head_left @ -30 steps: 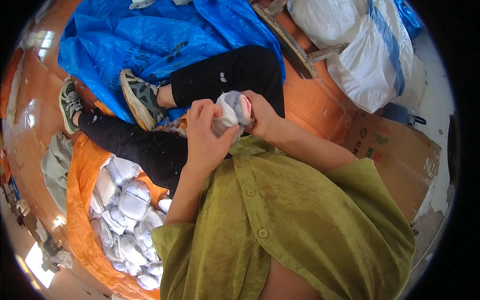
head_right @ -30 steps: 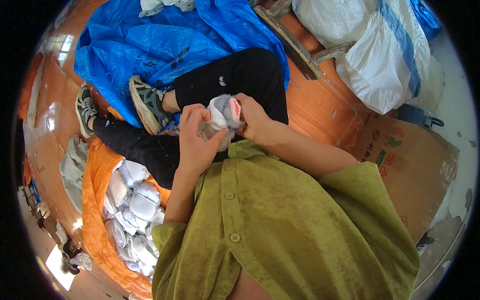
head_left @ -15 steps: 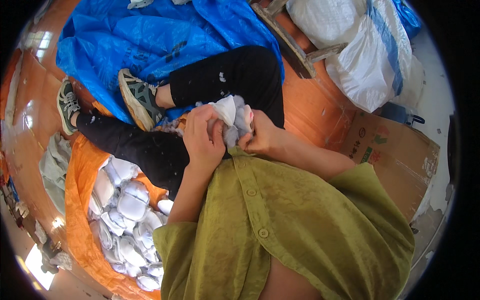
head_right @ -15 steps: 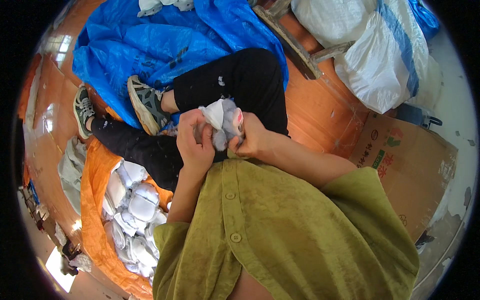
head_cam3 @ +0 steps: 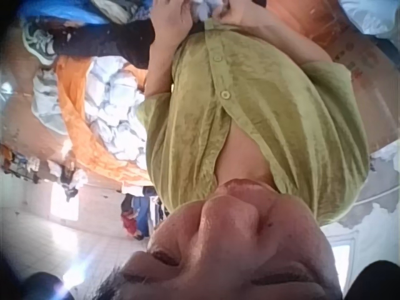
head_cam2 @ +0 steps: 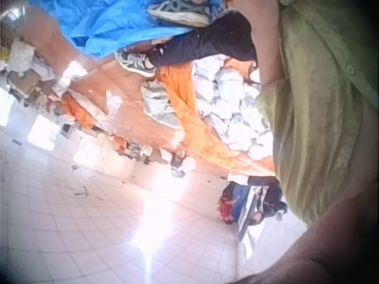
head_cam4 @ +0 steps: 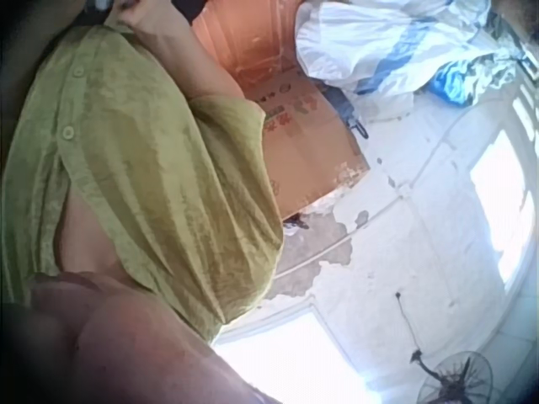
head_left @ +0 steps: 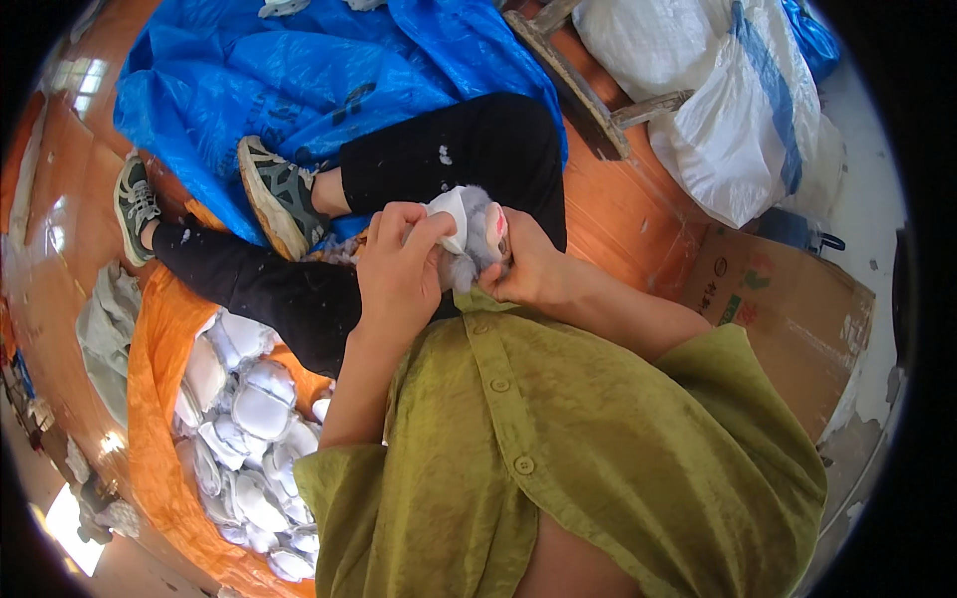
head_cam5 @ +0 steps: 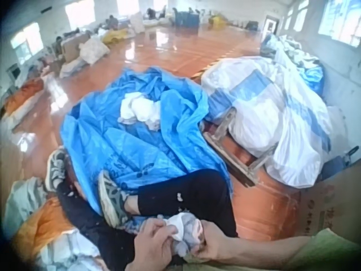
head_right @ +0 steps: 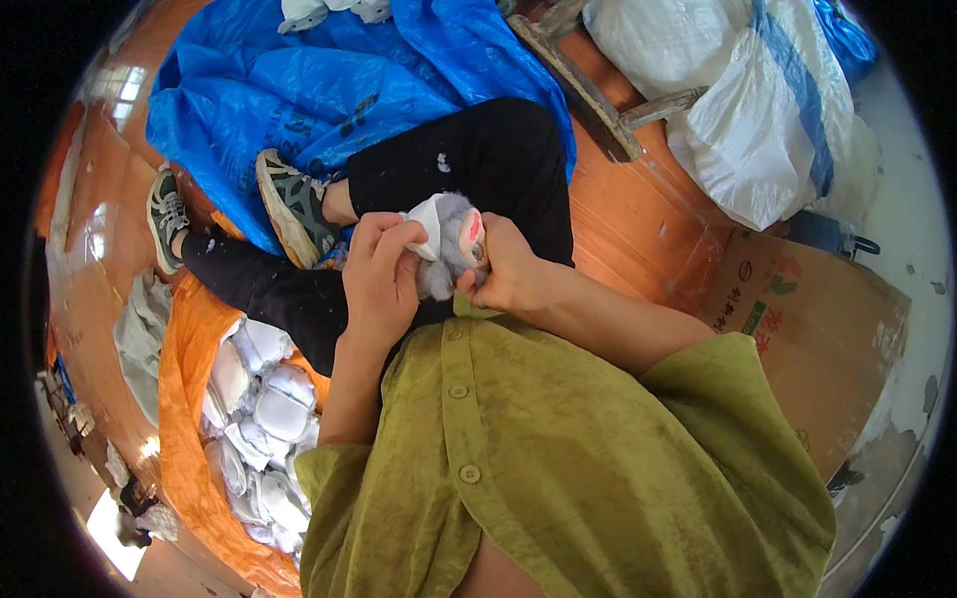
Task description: The person sits on the floor and repeatedly picks up white items from a large orange sack. They unwrap each item by hand, remove the white material, and place the unwrapped items onto a blue tarp nearby.
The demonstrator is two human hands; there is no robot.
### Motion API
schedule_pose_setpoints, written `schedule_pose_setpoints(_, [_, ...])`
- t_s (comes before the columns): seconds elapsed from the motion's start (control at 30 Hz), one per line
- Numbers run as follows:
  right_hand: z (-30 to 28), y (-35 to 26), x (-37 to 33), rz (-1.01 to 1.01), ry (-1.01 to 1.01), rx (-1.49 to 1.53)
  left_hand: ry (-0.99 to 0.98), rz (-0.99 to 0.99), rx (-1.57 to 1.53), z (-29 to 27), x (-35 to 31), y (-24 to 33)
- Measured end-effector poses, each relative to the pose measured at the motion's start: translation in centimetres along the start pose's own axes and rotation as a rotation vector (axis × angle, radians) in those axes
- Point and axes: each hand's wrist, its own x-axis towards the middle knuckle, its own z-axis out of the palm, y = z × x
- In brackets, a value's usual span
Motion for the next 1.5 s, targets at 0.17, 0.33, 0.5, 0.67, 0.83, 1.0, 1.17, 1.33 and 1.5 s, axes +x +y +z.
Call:
schedule_pose_setpoints(0.17, [-0.2,0.1,0.0,0.060,-0.128,0.047,0.110,0.073,-0.074,0.9,-0.2,-1.5])
schedule_pose_setpoints(0.33, [-0.2,-0.3,-0.7,0.050,-0.172,0.031,0.160,-0.118,-0.268,1.5,-0.7,-1.6])
schedule_pose_setpoints(0.5, [-1.1,-1.5,-0.7,-0.164,-0.280,0.029,0.052,-0.454,-0.733,0.3,-1.2,0.2])
schedule_pose_setpoints(0.67, [-1.0,-1.4,-0.5,-0.436,-0.283,-0.200,-0.031,-0.550,-1.066,-0.7,-0.3,-0.6])
schedule_pose_setpoints(0.83, [-2.3,-3.8,0.2,-0.965,-0.324,-0.750,-0.062,-0.648,-1.007,0.0,-1.0,-0.3])
schedule_pose_setpoints(1.0, [-2.3,-5.6,-1.8,-0.797,-0.106,-0.823,0.075,-0.420,-0.264,0.0,-0.8,-0.3])
schedule_pose_setpoints(1.17, [-2.7,-3.4,-0.3,-0.928,-0.259,-1.127,0.016,-0.208,-0.261,0.5,-0.8,-0.4])
schedule_pose_setpoints(1.33, [-1.0,-0.7,-0.4,-0.581,-0.374,-0.503,0.354,-0.388,-0.654,3.2,-1.5,0.0])
schedule_pose_setpoints(1.5, [-1.2,-0.8,1.0,-0.916,-0.150,-0.563,0.222,-0.703,-1.003,3.9,-1.7,-0.5])
